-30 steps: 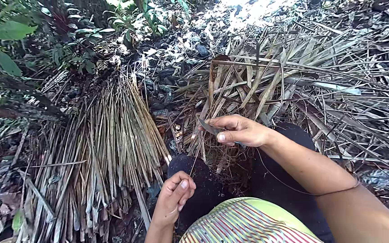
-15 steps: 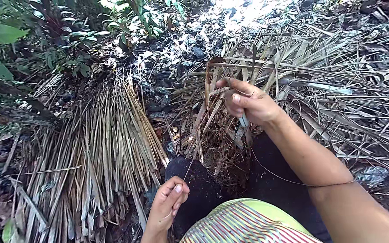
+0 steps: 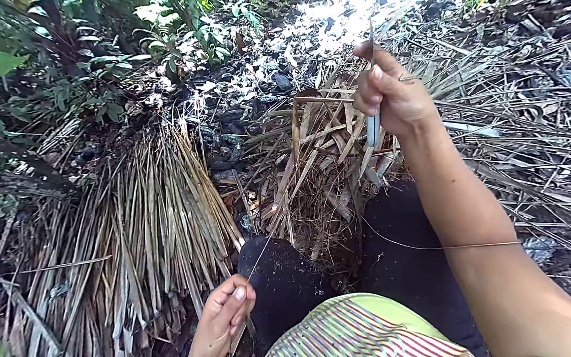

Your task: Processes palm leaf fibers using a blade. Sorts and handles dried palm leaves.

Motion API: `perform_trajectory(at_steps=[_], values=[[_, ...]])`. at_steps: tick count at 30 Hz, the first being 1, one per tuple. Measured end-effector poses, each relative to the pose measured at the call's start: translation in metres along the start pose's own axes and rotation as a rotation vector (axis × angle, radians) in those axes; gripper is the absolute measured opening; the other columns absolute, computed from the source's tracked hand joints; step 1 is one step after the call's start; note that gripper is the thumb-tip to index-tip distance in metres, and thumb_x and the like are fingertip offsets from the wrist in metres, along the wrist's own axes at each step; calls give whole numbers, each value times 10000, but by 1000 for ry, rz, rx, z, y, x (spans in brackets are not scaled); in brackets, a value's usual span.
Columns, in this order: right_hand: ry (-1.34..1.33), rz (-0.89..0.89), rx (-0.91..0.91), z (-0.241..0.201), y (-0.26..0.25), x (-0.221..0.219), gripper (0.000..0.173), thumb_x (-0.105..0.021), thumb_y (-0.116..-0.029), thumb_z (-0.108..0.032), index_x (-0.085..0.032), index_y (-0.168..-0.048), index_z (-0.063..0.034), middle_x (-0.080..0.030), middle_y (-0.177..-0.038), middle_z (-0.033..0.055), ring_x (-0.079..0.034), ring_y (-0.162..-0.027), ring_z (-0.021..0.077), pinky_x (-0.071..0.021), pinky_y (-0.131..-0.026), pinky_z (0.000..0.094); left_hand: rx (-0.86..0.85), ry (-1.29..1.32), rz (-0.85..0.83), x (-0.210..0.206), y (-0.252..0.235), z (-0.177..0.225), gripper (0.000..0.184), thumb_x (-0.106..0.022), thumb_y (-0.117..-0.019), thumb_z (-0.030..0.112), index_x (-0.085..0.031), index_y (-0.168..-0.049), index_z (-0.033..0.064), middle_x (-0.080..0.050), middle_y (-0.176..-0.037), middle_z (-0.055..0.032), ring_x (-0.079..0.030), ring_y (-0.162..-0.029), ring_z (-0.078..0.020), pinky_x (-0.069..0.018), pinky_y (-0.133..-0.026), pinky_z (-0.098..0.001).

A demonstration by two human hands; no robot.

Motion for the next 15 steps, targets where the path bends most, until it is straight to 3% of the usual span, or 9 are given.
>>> perform_trajectory(at_steps=[10, 13, 15], values=[[4, 126, 40, -28, -16, 60, 262, -360, -1083, -185, -489, -1310, -212, -487, -608, -157, -498, -514, 9, -507, -578, 205, 7, -20, 9, 8, 2, 1, 182, -615, -1015, 333, -742, -983, 207, -505, -576, 163, -450, -485, 89, -396, -488, -86], [-77, 217, 49, -42, -18, 97, 228, -260, -1107, -180, -479, -1107, -242, -497, -611, -141, -509, -517, 11, -534, -604, 205, 0, -23, 37, 14, 3, 3, 183, -616, -1013, 335, -745, -979, 209, -498, -567, 166, -447, -475, 83, -399, -487, -90], [-146, 352, 92, -56, -13, 129, 380, -224, -1128, -224, -503, -870, -218, -501, -572, -112, -520, -499, 25, -549, -590, 220, -9, -14, 71, 18, 4, 5, 176, -618, -1011, 333, -744, -977, 215, -484, -557, 169, -440, -464, 80, -396, -477, -95]])
Point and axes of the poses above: each hand's wrist, its own y-axis away from the middle knuckle, its own x-axis out of the back of the hand, z = x × y, the point moved 7 cm from there along -y, towards the middle knuckle
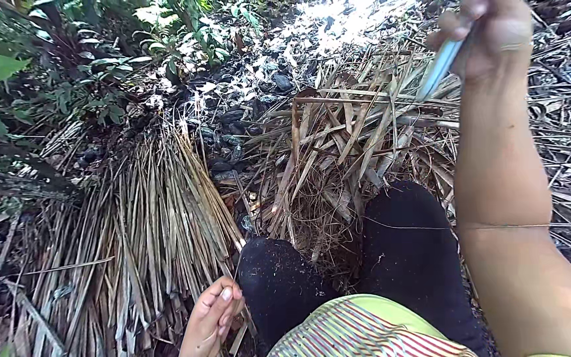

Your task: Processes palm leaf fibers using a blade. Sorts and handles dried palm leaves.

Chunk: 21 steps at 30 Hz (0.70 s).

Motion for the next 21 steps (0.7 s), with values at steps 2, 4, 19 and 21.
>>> perform_trajectory(at_steps=[2, 4, 19, 21], values=[[0, 94, 42, -18, -3, 30, 502, -203, -1133, -290, -513, -747, -203, -516, -557, -83, -535, -500, 51, -550, -584, 246, -13, 14, 33, 3, -1, 2, 170, -631, -1002, 329, -749, -965, 212, -480, -549, 167, -436, -459, 72, -390, -474, -104], [271, 121, 22, -23, 4, 39, 367, -194, -1126, -252, -507, -938, -209, -511, -597, -114, -525, -512, 20, -540, -585, 217, -21, 17, 46, 2, -3, 3, 173, -633, -1002, 333, -746, -959, 209, -476, -545, 163, -432, -455, 73, -386, -467, -102], [385, -848, -480, 106, 184, -178, 535, -590, -1005, -180, -465, -1509, -50, -675, -824, 5, -519, -596, -26, -449, -543, 155, -5, 71, -41, -14, -25, 0, 180, -629, -1005, 322, -747, -963, 194, -475, -546, 161, -440, -459, 70, -395, -473, -105], [223, -934, -672, 136, 205, -205, 570, -530, -1038, -153, -364, -1581, -104, -623, -808, 5, -471, -586, -14, -394, -535, 156, 12, 80, -73, -16, -25, -2, 174, -633, -1003, 317, -744, -956, 191, -470, -548, 160, -439, -462, 67, -398, -477, -107]])
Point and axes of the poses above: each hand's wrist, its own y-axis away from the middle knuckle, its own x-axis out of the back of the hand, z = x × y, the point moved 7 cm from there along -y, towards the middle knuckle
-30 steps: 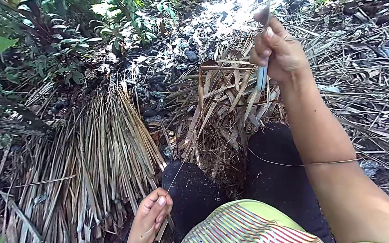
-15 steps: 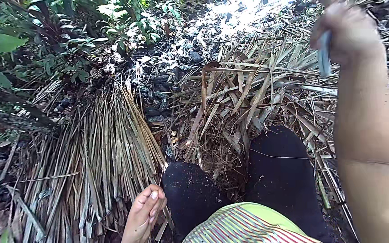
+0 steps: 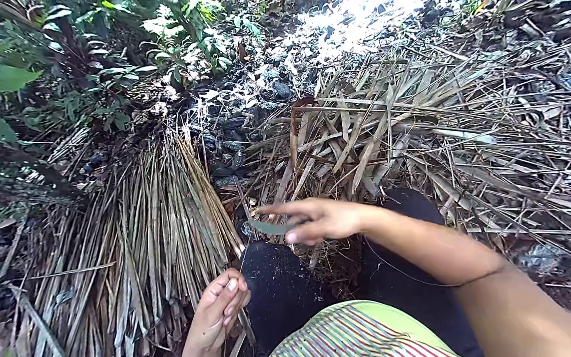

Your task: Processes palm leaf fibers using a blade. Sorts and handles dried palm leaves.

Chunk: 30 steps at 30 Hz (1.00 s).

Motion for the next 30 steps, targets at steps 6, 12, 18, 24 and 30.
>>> perform_trajectory(at_steps=[6, 12, 18, 24, 30], values=[[-190, 185, 257, -46, 2, 42, 421, -479, -1023, -115, -500, -1438, -44, -615, -875, -98, -421, -547, -76, -364, -486, 106, 24, 5, -34, 12, 13, 1, 162, -632, -1005, 312, -742, -967, 200, -486, -562, 169, -452, -475, 72, -410, -495, -106], [-9, 355, 484, -101, 34, 98, 372, -464, -1027, -127, -509, -1389, -56, -498, -659, -147, -470, -532, -37, -423, -502, 142, 36, -13, -49, 36, 21, 5, 167, -637, -1002, 313, -747, -947, 199, -485, -566, 169, -437, -470, 70, -389, -478, -110], [79, 449, 546, -125, 49, 112, 359, -459, -1036, -130, -505, -1387, -71, -490, -648, -155, -477, -525, -24, -447, -514, 157, 60, -50, -35, 60, 34, 7, 154, -643, -998, 312, -751, -949, 213, -485, -560, 175, -431, -463, 77, -380, -466, -105], [138, 494, 536, -137, 54, 120, 363, -453, -1035, -124, -504, -1391, -75, -471, -645, -156, -468, -527, -22, -446, -526, 158, 88, -79, -38, 77, 43, 6, 155, -649, -994, 336, -743, -937, 226, -487, -567, 177, -435, -469, 77, -384, -471, -104], [203, 531, 506, -147, 60, 132, 346, -442, -1042, -137, -511, -1379, -95, -469, -650, -155, -475, -529, -23, -455, -524, 154, 82, -87, -44, 88, 47, 7, 148, -655, -990, 323, -744, -920, 228, -506, -578, 180, -453, -481, 76, -400, -487, -107]])
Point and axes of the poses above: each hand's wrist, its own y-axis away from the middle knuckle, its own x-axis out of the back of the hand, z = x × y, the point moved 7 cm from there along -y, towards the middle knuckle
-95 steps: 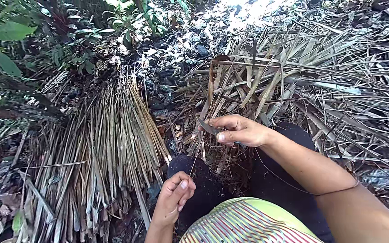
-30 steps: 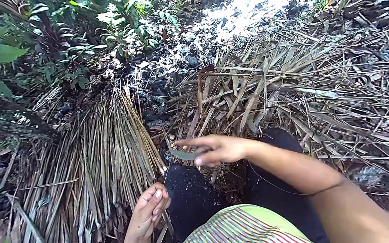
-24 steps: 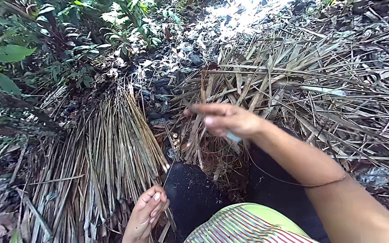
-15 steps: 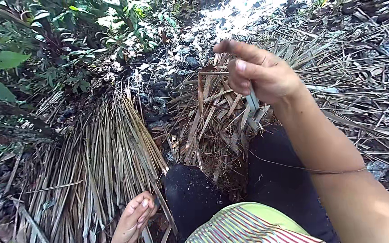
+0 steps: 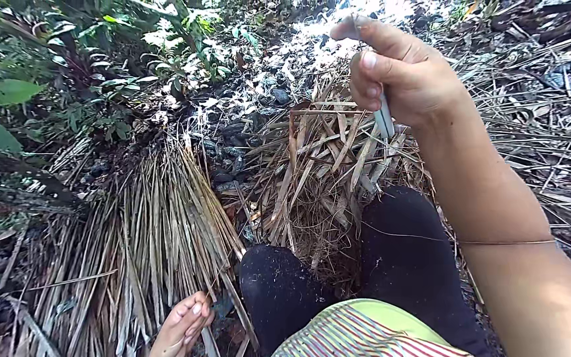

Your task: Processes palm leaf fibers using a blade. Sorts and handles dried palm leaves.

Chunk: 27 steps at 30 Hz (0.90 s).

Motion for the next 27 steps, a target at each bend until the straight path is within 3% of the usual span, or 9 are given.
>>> perform_trajectory(at_steps=[5, 9, 10, 13, 16, 18, 21, 24, 27], values=[[57, 31, 11, -9, -4, 16, 350, -433, -1041, -143, -516, -1379, -104, -470, -656, -159, -474, -535, -24, -453, -535, 155, 3, -21, -8, 14, 5, -1, 150, -645, -998, 329, -750, -944, 236, -507, -575, 179, -451, -475, 73, -412, -490, -109], [50, 225, 72, -25, 0, 56, 178, -377, -1072, -152, -544, -1060, -211, -492, -629, -151, -481, -537, -5, -477, -583, 176, -31, -8, 100, 25, 8, 1, 149, -650, -993, 334, -744, -923, 241, -478, -552, 179, -438, -460, 66, -399, -476, -120], [56, 252, 79, -25, 3, 56, 168, -373, -1073, -159, -533, -1075, -209, -487, -627, -151, -478, -531, -2, -479, -578, 180, -48, -22, 142, 22, 3, 6, 145, -654, -988, 345, -743, -922, 252, -477, -549, 181, -433, -455, 69, -393, -467, -117], [153, 149, -53, 2, 22, -8, 399, -428, -1020, -154, -509, -1403, -76, -505, -663, -152, -460, -520, -46, -438, -509, 150, -99, -150, 272, -6, -22, 25, 138, -676, -963, 388, -745, -914, 279, -488, -537, 184, -419, -434, 85, -363, -427, -94], [133, -233, -319, 68, 54, -116, 534, -547, -1003, -142, -445, -1518, -48, -642, -830, 48, -521, -594, 45, -465, -543, 223, -109, -346, 321, -47, -52, 42, 148, -589, -992, 296, -717, -922, 267, -504, -560, 193, -415, -444, 91, -344, -427, -81], [96, -440, -453, 96, 66, -164, 527, -561, -1038, -172, -435, -1546, -107, -665, -952, 96, -521, -667, 64, -462, -616, 248, -148, -475, 271, -71, -66, 48, 191, -511, -1022, 233, -695, -972, 217, -504, -597, 207, -423, -476, 94, -357, -452, -82], [-70, -431, -450, 89, 51, -177, 425, -515, -1038, -124, -517, -1455, -40, -582, -819, -32, -424, -577, -37, -369, -526, 139, -264, -650, 192, -82, -68, 51, 250, -465, -1067, 243, -677, -1020, 119, -567, -680, 184, -534, -575, 89, -477, -554, -103], [-186, -239, -282, 58, 12, -138, 424, -475, -1024, -141, -508, -1440, -67, -536, -725, -119, -432, -537, -55, -392, -499, 122, -318, -1029, 155, -61, -53, 40, 326, -487, -1067, 252, -719, -1052, 23, -722, -876, 15, -671, -811, -14, -560, -818, -227], [-222, -99, -74, 28, -23, -102, 414, -409, -1047, -190, -454, -1451, -109, -460, -625, -168, -448, -508, -27, -435, -516, 159, -212, -1330, 252, -31, -40, 40, 231, -560, -1021, 133, -746, -1074, 7, -756, -1025, -139, -729, -963, -298, -553, -918, -542]])
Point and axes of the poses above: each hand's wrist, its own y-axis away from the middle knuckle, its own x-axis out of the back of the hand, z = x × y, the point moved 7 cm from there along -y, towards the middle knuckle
